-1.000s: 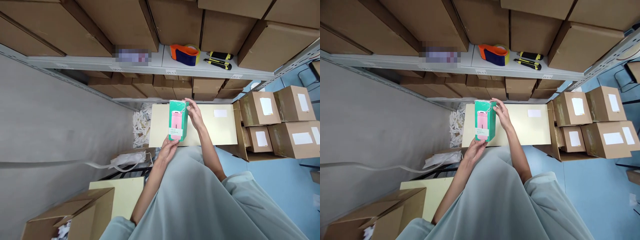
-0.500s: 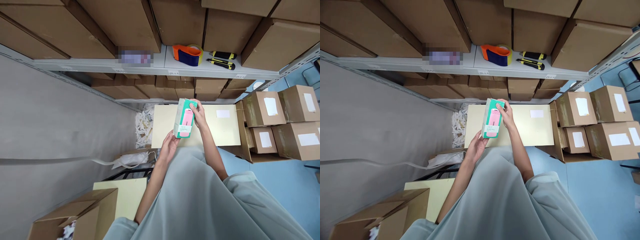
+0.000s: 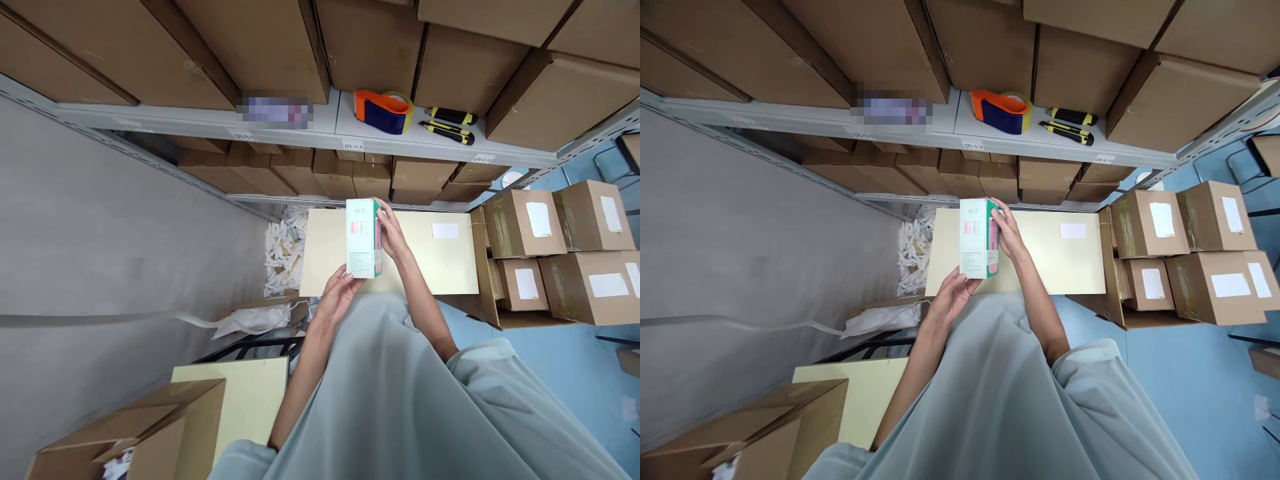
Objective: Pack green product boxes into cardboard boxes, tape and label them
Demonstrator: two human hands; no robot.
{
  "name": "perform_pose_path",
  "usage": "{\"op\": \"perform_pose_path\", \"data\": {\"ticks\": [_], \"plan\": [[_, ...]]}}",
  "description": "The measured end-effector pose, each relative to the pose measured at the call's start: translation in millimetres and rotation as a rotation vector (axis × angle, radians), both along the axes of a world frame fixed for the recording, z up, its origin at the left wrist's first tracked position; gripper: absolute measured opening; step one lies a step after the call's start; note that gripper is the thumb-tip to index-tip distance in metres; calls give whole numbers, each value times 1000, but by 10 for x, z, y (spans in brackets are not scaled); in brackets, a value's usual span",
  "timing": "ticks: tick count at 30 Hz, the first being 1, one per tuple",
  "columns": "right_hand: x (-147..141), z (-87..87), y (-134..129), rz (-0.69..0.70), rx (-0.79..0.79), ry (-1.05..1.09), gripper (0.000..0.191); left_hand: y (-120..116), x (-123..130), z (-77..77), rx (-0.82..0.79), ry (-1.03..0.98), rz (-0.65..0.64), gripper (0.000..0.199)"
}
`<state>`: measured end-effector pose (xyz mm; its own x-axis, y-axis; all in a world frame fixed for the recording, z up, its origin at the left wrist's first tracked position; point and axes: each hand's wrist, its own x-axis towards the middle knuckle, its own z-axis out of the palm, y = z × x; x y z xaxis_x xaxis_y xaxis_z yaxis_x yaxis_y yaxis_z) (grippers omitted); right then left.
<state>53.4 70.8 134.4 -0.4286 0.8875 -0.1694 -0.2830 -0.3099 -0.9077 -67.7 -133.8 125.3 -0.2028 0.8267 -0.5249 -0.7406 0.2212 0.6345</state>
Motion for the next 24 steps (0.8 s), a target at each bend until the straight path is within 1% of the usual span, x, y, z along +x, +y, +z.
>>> {"op": "perform_pose_path", "data": {"ticks": [3,6,9,12,14,17,21,22,24], "plan": [[77,14,9,16,44,-63,89,51,-7,-21,-37,243,65,57],[85,51,-15,-38,158,-150,91,85,14,-43,-43,482,141,61],[11,58,-52,-112,252,-253,80,85,77,-32,-10,649,165,58],[-48,13,-62,-199,276,-283,63,59,122,-3,30,735,133,55],[-38,-28,-51,-219,284,-254,58,37,108,5,43,681,120,59],[29,-67,-33,-195,263,-192,55,5,26,-6,4,448,109,65],[90,-69,-41,-134,203,-128,55,-27,-77,-8,-46,149,-48,66],[90,-66,-47,-121,194,-115,56,-29,-84,-2,-46,105,-80,67],[77,-53,-60,-101,183,-88,58,-27,-74,14,-44,67,-105,69]]}}
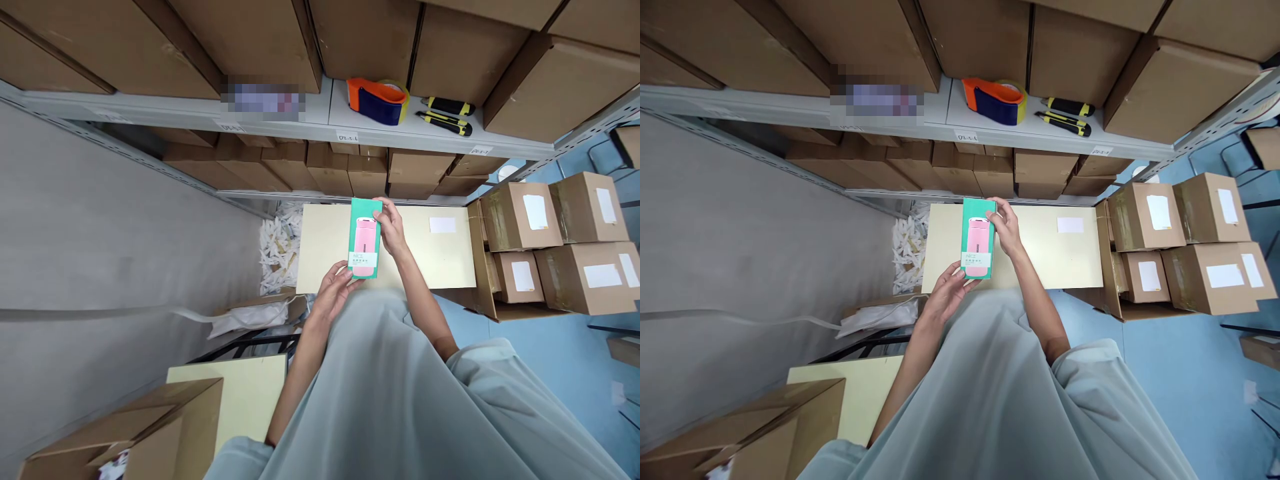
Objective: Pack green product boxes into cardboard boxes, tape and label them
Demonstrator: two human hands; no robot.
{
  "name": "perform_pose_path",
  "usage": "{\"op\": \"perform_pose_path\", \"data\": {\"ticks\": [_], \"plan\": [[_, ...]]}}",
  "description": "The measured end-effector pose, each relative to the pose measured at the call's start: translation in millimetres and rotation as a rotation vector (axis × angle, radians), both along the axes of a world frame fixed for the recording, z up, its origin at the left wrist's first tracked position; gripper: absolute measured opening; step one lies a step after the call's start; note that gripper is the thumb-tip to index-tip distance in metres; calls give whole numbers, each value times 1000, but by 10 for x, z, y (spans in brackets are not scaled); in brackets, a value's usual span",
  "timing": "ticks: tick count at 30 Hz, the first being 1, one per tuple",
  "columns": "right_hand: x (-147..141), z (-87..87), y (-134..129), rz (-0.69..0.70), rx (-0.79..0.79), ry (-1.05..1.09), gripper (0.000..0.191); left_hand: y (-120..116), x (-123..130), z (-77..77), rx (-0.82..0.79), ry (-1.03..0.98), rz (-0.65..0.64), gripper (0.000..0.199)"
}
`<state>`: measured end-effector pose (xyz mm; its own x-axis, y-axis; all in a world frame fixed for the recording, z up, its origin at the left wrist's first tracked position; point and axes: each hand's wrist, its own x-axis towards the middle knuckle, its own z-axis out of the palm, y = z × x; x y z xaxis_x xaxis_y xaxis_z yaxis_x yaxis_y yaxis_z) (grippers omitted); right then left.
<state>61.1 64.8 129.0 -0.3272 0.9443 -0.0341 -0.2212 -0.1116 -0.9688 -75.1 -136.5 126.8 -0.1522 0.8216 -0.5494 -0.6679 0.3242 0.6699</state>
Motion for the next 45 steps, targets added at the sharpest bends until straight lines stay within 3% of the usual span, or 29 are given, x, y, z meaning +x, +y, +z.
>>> {"op": "perform_pose_path", "data": {"ticks": [6,14,17,21,28,34,41,45], "plan": [[-31,109,-13,63,7,28,69,38,87,-12,-1,143,116,71],[-110,308,-167,58,33,-127,94,61,186,-23,32,601,306,69],[-167,316,-239,23,71,-173,91,40,284,23,46,663,321,70],[-142,239,-209,-44,67,-185,75,-9,309,29,82,617,296,77],[-42,91,-137,-32,24,-83,74,-59,43,21,43,177,41,72],[-55,135,-176,10,49,-80,80,-46,-10,23,24,158,21,72],[-72,313,-260,7,50,-88,89,21,118,57,53,576,240,74],[-107,345,-349,-71,73,-153,88,-15,232,158,102,839,261,74]]}}
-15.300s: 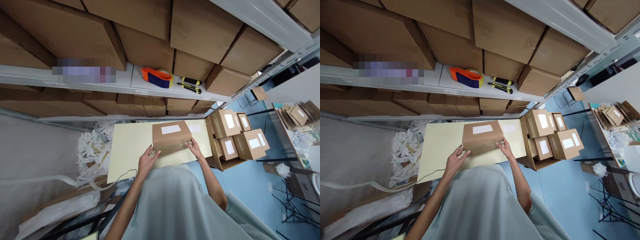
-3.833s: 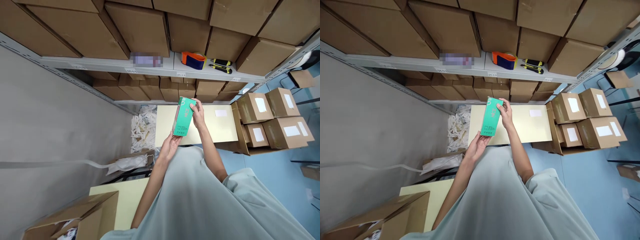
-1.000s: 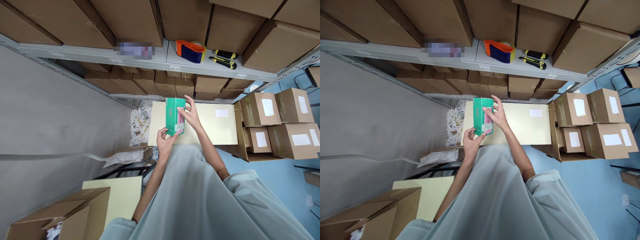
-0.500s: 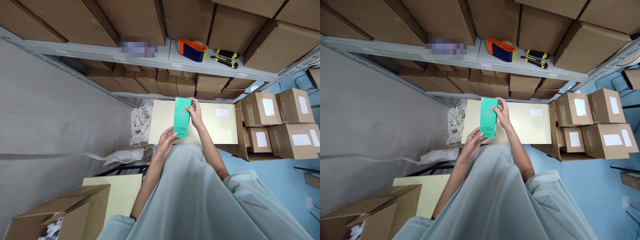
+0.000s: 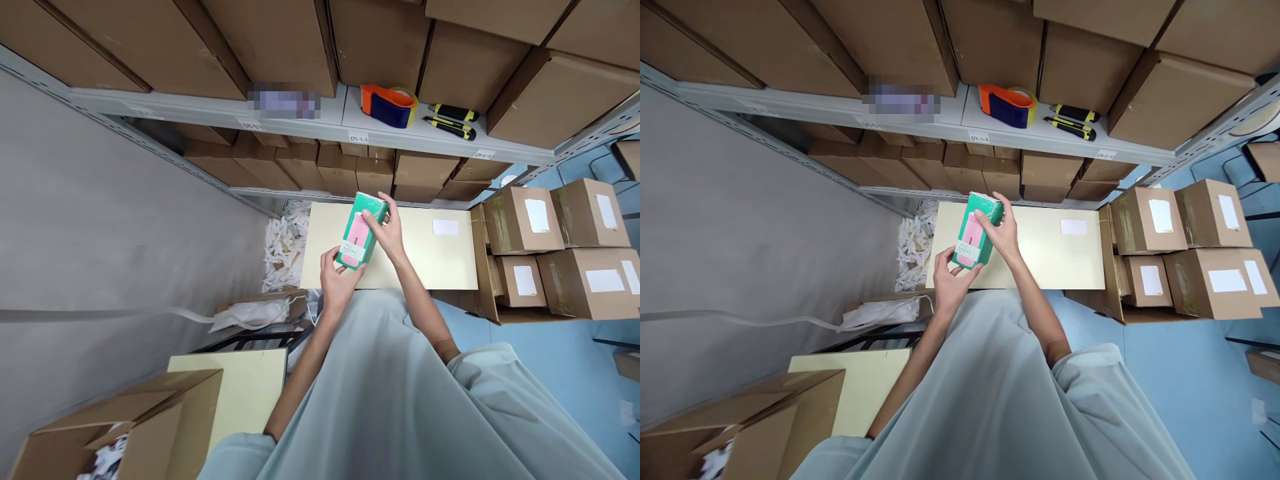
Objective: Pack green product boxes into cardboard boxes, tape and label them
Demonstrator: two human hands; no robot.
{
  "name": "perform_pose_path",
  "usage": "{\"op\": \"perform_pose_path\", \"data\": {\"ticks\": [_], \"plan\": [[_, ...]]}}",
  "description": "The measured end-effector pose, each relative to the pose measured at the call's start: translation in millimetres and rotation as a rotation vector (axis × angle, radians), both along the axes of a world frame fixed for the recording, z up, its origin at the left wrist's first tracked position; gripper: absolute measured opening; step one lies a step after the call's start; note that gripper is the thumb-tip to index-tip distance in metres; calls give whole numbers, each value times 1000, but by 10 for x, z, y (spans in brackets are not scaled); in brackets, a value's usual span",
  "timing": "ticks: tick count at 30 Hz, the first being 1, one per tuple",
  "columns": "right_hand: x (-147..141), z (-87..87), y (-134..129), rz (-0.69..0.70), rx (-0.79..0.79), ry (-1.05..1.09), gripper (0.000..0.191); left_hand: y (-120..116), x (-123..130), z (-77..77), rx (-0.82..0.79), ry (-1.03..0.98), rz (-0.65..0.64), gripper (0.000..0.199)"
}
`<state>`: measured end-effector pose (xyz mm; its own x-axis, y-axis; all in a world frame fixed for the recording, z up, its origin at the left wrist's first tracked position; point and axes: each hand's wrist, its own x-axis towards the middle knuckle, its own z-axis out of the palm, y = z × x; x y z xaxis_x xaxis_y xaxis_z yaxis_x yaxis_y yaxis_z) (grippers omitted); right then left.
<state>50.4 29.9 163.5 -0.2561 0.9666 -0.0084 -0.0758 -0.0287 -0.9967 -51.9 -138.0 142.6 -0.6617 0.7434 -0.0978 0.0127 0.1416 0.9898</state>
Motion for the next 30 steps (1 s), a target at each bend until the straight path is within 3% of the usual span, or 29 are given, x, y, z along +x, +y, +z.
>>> {"op": "perform_pose_path", "data": {"ticks": [3,9,15,19,26,30], "plan": [[22,-8,8,-31,3,2,77,-66,-14,18,15,-95,-40,67],[81,-15,57,58,-52,80,69,-193,-286,-131,-56,-787,-210,52],[47,-47,18,146,-126,110,74,-238,-315,-187,-74,-1047,-266,48],[16,-90,42,165,-204,193,81,-197,-232,-178,-69,-1074,-256,54],[8,-49,98,236,-172,160,87,-160,-257,-93,-28,-907,-320,63],[72,-48,149,264,-154,112,93,-101,-331,-82,-28,-723,-229,61]]}}
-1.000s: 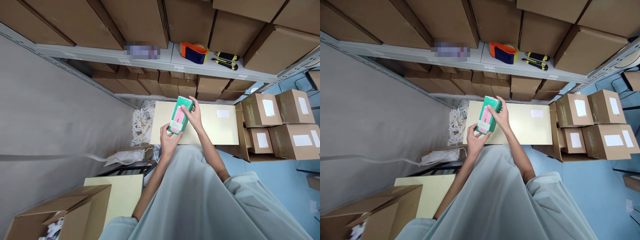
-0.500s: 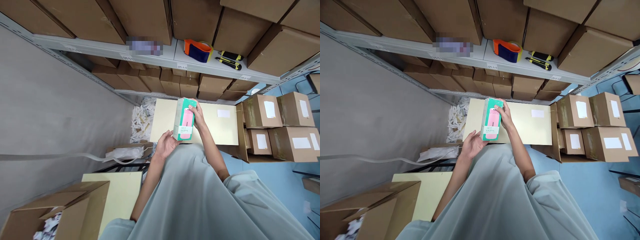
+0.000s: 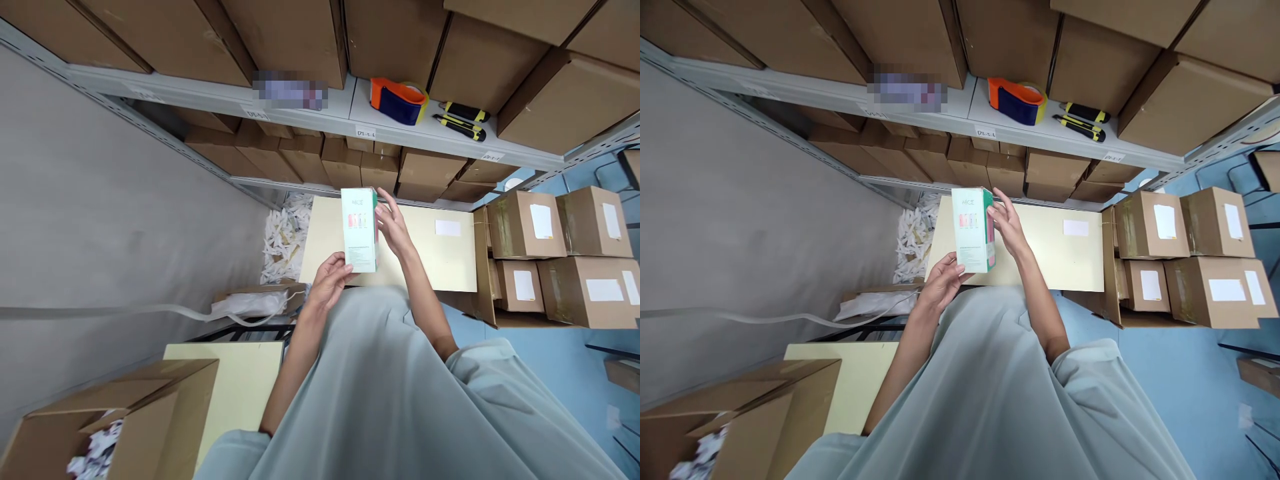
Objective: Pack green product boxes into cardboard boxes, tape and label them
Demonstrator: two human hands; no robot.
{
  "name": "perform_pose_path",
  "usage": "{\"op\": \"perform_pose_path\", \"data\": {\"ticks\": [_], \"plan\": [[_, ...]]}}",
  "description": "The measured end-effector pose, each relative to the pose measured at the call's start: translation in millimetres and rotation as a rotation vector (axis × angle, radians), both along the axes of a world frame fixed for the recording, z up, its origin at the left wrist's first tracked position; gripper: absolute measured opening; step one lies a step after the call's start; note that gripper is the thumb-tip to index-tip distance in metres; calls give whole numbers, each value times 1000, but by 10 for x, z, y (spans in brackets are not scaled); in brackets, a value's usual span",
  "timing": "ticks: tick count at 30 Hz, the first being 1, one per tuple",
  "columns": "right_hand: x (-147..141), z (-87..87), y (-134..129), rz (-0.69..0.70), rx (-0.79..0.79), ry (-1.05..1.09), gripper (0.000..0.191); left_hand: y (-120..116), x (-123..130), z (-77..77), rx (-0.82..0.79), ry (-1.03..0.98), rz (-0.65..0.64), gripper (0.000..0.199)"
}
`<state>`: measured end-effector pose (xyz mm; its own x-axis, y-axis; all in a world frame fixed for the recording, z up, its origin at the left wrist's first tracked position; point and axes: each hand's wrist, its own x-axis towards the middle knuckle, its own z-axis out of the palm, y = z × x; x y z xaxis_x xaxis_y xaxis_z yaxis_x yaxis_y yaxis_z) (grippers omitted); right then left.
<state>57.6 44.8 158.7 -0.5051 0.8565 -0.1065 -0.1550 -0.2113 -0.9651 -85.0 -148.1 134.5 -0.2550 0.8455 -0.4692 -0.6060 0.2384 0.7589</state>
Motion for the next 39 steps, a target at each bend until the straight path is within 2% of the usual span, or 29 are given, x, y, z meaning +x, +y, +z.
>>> {"op": "perform_pose_path", "data": {"ticks": [4,6,9,12,14,17,20,24,26,28,33,36,39], "plan": [[8,-43,22,-40,50,-26,102,98,-11,-41,-3,330,196,60],[-38,-55,6,-60,94,-52,102,128,30,-35,10,498,245,54],[-120,-67,-29,-112,127,-123,101,136,135,16,19,685,226,41],[-131,-99,-20,-198,165,-214,90,127,237,63,48,770,168,35],[-88,-137,23,-224,203,-243,78,126,268,59,70,688,162,42],[6,-199,111,-229,236,-212,66,128,223,-8,30,423,204,53],[67,-229,164,-194,164,-155,63,122,99,-107,-67,161,209,51],[66,-193,158,-126,14,-91,67,104,-25,-172,-163,-241,45,41],[47,-168,145,-108,-29,-51,67,98,-30,-165,-163,-405,-64,49],[27,-160,138,-87,-68,-23,66,94,-12,-153,-133,-503,-112,59],[15,-203,157,-35,-109,10,68,93,5,-208,-128,-506,-9,47],[44,-203,185,-14,-76,5,72,111,-12,-246,-98,-390,33,44],[81,-168,212,-13,-3,-31,81,144,-18,-238,-42,-208,46,53]]}}
